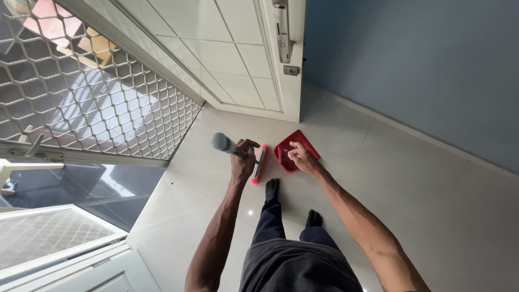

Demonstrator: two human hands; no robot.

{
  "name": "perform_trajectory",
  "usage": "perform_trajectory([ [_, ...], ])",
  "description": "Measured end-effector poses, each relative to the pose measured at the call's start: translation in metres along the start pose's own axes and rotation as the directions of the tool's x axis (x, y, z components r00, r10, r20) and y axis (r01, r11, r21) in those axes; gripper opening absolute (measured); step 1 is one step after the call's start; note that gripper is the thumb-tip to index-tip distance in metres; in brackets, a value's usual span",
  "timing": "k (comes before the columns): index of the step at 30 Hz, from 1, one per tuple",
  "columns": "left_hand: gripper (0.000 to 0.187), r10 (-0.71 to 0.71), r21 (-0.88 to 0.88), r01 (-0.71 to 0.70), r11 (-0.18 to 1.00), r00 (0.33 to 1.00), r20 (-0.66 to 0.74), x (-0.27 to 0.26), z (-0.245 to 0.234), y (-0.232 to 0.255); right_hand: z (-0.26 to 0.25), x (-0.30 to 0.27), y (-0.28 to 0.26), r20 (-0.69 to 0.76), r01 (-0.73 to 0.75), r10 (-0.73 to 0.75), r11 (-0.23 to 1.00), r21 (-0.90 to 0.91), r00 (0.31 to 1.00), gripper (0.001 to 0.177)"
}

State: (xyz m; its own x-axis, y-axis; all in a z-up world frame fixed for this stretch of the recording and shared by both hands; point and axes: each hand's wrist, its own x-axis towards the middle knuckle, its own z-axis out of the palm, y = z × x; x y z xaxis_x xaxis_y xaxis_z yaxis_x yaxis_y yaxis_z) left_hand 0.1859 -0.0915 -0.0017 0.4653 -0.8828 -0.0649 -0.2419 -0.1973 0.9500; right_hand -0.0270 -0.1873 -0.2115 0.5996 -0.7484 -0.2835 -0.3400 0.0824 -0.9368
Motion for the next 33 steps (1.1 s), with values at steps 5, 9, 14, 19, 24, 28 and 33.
perform_trajectory([
  [5, 0.023, 0.064, -0.038, -0.059, 0.998, 0.991, 0.12, -0.057, 0.048, 0.005, -0.024, -0.059, -0.06, 0.047, -0.078, 0.075, 0.995, 0.061, 0.996, 0.05],
  [9, 0.029, -0.039, 0.01, 0.038, 0.999, 0.982, 0.187, -0.086, 0.064, 0.015, -0.032, -0.096, -0.104, 0.025, -0.104, 0.106, 0.992, -0.07, 0.994, 0.047],
  [14, 0.017, -0.109, 0.091, 0.099, 0.991, 0.987, 0.115, -0.088, 0.071, 0.008, -0.037, -0.139, -0.164, -0.012, 0.196, -0.217, 0.854, 0.483, 0.976, 0.06],
  [19, 0.022, -0.135, 0.204, 0.106, 0.973, 0.982, 0.135, -0.083, 0.084, -0.042, -0.04, -0.234, -0.282, -0.191, 0.695, -0.679, 0.627, 0.351, 0.709, 0.069],
  [24, 0.02, 0.028, 0.161, -0.07, 0.985, 0.967, 0.254, -0.107, 0.122, -0.066, -0.051, -0.275, -0.312, -0.235, 0.622, -0.577, 0.728, 0.287, 0.783, 0.035],
  [28, 0.02, 0.116, 0.227, -0.206, 0.952, 0.927, 0.356, -0.131, 0.153, -0.046, -0.094, -0.293, -0.287, -0.323, 0.682, -0.603, 0.679, 0.272, 0.729, 0.033],
  [33, 0.033, 0.056, 0.193, -0.182, 0.964, 0.851, 0.522, -0.154, 0.212, 0.003, -0.181, -0.318, -0.279, -0.5, 0.777, -0.596, 0.52, 0.355, 0.628, 0.04],
])
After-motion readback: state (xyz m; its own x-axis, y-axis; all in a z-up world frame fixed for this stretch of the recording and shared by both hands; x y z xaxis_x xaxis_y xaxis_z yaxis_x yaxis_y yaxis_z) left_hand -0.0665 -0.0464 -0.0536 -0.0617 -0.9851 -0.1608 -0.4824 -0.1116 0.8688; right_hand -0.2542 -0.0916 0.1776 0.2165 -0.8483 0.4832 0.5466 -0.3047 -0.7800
